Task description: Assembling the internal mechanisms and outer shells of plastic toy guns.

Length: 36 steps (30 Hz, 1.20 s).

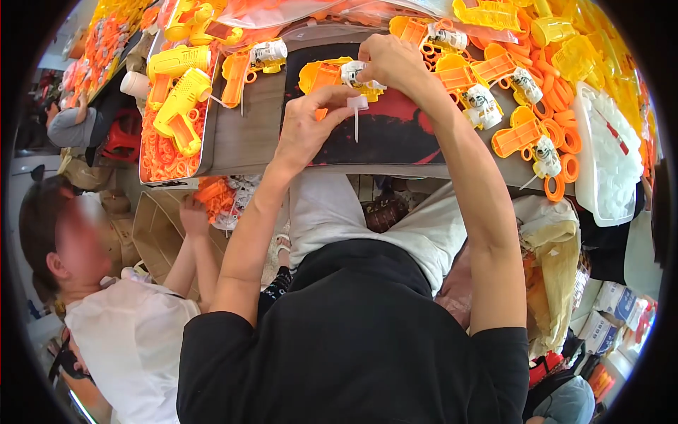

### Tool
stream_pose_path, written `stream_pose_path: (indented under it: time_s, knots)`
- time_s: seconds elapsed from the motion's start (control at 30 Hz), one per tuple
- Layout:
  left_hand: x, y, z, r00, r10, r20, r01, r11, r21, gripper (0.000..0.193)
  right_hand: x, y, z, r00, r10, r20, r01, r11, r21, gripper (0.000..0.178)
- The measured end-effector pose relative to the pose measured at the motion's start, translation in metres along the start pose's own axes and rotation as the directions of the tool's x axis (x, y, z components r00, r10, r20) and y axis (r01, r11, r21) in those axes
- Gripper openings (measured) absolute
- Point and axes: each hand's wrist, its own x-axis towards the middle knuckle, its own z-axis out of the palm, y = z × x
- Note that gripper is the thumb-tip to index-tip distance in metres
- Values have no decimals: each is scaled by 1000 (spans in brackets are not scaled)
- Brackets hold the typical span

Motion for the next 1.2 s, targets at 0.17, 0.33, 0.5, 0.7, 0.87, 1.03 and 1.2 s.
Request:
stream_pose_path:
  time_s: [0.17,0.33,0.5,0.7,0.87,1.03,1.2]
  knots:
    - [18,-9,6,972,233,-11,-225,947,229,19,2,0,-1,1000,2,-10,-2,1000,8,39]
    - [36,-22,8,807,576,131,-550,651,523,18,4,0,3,1000,0,-14,0,1000,18,32]
    - [36,-21,4,811,522,264,-565,582,585,21,1,-1,0,999,2,-46,1,999,45,31]
    - [40,-23,-1,734,540,410,-665,453,594,33,0,-2,-1,1000,1,-31,0,1000,29,29]
    - [44,-8,-5,687,511,517,-713,334,617,31,-2,-2,2,999,-4,-38,4,1000,-3,32]
    - [51,0,-1,657,394,643,-750,259,609,25,-4,-1,7,996,-4,-93,7,999,34,29]
    - [53,-2,-5,650,447,614,-759,351,548,22,-2,2,8,996,5,-84,1,997,74,29]
